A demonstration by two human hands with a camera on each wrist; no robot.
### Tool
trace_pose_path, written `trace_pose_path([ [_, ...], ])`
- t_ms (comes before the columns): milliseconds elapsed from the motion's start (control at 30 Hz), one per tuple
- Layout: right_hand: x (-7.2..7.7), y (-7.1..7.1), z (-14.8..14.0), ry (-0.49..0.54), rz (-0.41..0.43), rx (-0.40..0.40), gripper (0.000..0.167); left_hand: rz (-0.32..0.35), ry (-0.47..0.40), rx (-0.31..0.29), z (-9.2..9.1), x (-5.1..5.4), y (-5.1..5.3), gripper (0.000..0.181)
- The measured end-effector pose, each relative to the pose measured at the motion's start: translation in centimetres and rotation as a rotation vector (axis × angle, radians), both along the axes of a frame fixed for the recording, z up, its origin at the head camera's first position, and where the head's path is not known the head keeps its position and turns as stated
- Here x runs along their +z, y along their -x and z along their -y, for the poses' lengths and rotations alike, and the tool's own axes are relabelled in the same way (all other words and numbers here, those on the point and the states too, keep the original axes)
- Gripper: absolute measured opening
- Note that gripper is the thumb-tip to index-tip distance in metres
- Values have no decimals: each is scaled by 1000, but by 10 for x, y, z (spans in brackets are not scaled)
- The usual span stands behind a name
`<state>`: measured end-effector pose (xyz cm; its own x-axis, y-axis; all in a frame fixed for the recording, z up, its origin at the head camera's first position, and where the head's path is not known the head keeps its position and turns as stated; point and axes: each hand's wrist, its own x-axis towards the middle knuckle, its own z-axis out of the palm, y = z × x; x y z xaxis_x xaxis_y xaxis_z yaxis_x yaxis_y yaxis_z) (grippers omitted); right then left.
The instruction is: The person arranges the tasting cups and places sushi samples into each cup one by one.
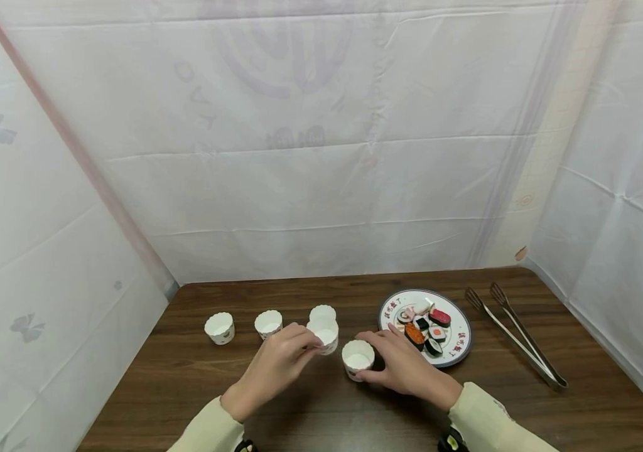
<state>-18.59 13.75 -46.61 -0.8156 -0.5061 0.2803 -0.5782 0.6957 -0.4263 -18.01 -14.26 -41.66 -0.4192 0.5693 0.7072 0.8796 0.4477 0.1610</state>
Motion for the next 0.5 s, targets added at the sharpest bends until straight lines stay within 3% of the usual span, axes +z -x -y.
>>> trace_pose_path([
  [200, 0, 0, 1, -9, -2, 3, 61, 2, -9, 65, 27, -4, -4, 10],
  [500, 0, 1, 1, -12, 6, -3, 62, -4, -34, 222, 66, -7, -17, 35],
])
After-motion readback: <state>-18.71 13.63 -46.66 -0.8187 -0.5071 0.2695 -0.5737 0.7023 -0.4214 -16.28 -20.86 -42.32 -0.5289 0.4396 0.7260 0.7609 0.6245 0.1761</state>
